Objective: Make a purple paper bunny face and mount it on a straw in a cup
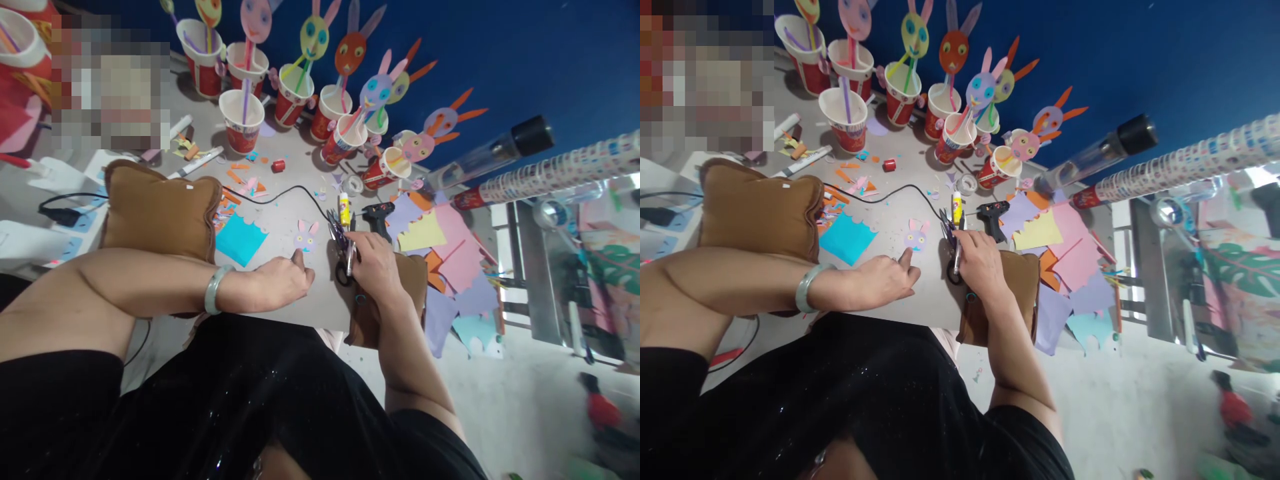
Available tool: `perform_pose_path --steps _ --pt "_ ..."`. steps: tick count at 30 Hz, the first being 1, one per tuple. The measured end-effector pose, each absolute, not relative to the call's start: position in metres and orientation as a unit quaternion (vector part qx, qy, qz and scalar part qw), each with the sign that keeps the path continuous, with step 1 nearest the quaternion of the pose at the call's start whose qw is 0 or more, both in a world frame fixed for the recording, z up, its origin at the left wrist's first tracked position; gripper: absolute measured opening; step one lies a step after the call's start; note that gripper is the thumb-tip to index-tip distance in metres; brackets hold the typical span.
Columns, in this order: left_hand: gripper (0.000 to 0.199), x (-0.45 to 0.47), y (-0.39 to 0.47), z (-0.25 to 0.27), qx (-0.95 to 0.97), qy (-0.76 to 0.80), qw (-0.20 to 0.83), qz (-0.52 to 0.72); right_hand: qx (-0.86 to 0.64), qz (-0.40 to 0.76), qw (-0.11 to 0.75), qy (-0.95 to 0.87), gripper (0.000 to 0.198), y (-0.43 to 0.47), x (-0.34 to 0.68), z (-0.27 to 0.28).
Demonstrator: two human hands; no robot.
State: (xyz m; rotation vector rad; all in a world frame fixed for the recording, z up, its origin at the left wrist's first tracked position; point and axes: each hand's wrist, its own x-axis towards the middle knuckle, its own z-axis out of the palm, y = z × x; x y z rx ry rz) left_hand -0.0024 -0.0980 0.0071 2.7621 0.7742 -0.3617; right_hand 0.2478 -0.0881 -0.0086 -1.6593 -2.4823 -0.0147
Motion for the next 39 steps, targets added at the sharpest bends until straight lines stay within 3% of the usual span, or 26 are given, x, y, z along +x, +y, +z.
perform_pose_path --steps 7,28,39 --pt "0.036 -0.002 -0.098 0.007 0.944 0.276 0.136 -0.121 -0.572 -0.029 0.037 -0.819 0.042 -0.089 0.275 -0.007" --pt "0.035 -0.003 -0.096 0.010 0.943 0.276 0.149 -0.112 -0.628 0.031 0.026 -0.777 0.032 -0.025 0.281 -0.028" --pt "0.036 -0.004 -0.096 0.011 0.948 0.268 0.127 -0.118 -0.639 -0.009 0.028 -0.769 0.036 -0.027 0.274 -0.031"
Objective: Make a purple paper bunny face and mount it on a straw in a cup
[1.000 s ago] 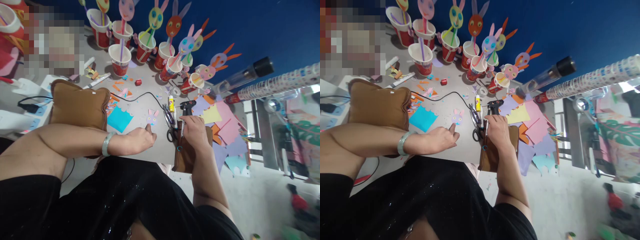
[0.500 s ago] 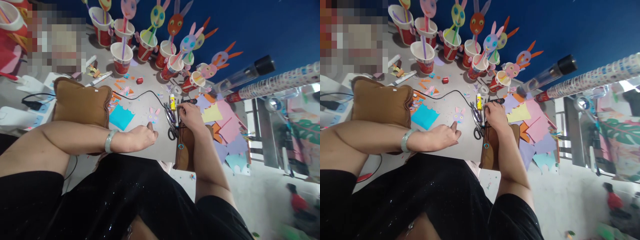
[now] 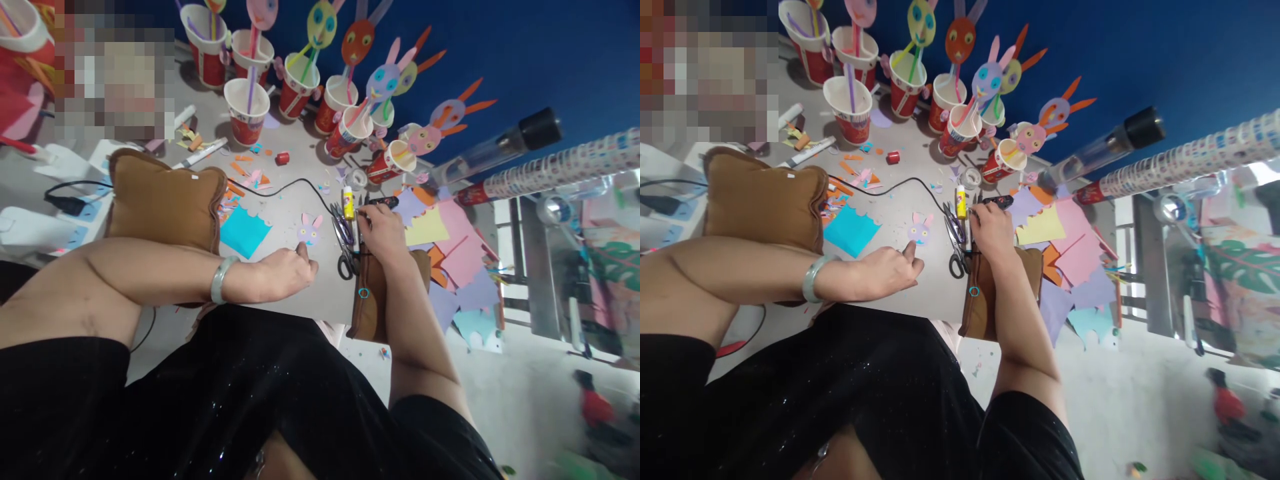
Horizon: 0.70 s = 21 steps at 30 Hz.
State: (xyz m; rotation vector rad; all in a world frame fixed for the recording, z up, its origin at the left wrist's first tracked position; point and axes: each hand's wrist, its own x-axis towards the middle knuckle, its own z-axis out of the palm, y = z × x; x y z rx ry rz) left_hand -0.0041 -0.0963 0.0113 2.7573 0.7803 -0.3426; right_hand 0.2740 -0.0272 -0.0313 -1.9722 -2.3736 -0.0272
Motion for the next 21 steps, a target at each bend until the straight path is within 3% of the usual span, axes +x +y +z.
perform_pose_path --steps 6,10,16,21 --pt "0.033 -0.003 -0.097 0.009 0.947 0.271 0.135 -0.107 -0.638 -0.066 0.055 -0.765 0.048 -0.047 0.270 -0.025" --pt "0.032 -0.003 -0.099 0.010 0.945 0.277 0.140 -0.105 -0.626 -0.086 0.063 -0.772 0.041 -0.061 0.261 -0.013" --pt "0.033 -0.005 -0.098 0.015 0.946 0.268 0.139 -0.120 -0.594 -0.057 0.084 -0.798 0.029 -0.080 0.247 0.002" --pt "0.036 -0.005 -0.097 0.016 0.948 0.266 0.125 -0.123 -0.499 0.004 0.040 -0.866 0.031 -0.097 0.228 0.005"
